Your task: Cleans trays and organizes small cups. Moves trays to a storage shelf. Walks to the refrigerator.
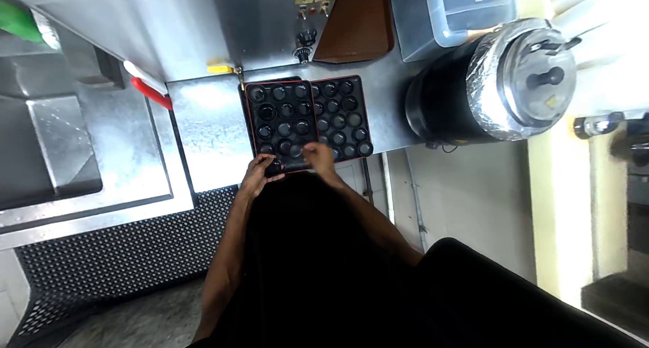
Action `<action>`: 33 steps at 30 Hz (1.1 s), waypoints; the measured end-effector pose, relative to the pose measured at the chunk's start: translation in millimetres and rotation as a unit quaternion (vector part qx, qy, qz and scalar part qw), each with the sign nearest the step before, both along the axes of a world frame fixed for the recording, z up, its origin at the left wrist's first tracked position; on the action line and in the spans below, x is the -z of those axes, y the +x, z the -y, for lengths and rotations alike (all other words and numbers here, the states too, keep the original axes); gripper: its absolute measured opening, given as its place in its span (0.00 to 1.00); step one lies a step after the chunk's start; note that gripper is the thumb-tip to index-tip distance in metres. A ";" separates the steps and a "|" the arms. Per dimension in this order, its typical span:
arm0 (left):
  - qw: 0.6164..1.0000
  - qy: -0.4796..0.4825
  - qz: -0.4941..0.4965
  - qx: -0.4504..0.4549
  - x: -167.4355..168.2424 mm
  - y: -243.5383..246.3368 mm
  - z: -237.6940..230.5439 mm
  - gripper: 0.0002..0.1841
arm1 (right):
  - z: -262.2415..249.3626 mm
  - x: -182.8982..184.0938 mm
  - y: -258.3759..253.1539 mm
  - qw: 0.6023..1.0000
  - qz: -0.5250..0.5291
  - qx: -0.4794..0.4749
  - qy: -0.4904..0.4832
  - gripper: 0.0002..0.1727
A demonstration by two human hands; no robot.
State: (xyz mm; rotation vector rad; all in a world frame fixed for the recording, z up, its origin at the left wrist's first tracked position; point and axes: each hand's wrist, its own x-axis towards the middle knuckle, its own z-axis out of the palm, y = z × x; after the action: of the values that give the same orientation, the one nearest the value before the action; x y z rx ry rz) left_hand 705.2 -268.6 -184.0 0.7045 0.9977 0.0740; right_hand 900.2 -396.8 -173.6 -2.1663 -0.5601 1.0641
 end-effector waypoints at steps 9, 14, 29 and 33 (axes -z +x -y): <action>1.000 -0.016 0.016 -0.017 -5.8 1.8 7.2 0.19 | -0.5 -13.8 0.5 0.991 0.096 -0.061 -0.067 0.31; 0.999 -0.007 0.003 0.047 -9.9 -7.3 9.1 0.20 | -15.4 -9.7 -35.7 0.975 -0.041 -0.214 -0.035 0.20; 0.997 -0.012 -0.019 -0.070 -14.7 -20.9 8.5 0.18 | -25.1 -10.0 -41.4 0.974 -0.059 -0.203 -0.077 0.36; 1.000 -0.014 0.001 0.009 -14.8 -2.9 17.2 0.17 | -11.3 -8.8 -36.8 0.977 -0.109 -0.182 -0.027 0.27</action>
State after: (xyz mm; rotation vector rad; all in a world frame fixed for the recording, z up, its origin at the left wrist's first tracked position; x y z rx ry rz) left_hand 702.4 -285.8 -169.1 0.6877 0.9896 0.0450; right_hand 863.4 -385.5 -164.8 -1.9996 -0.8542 1.5060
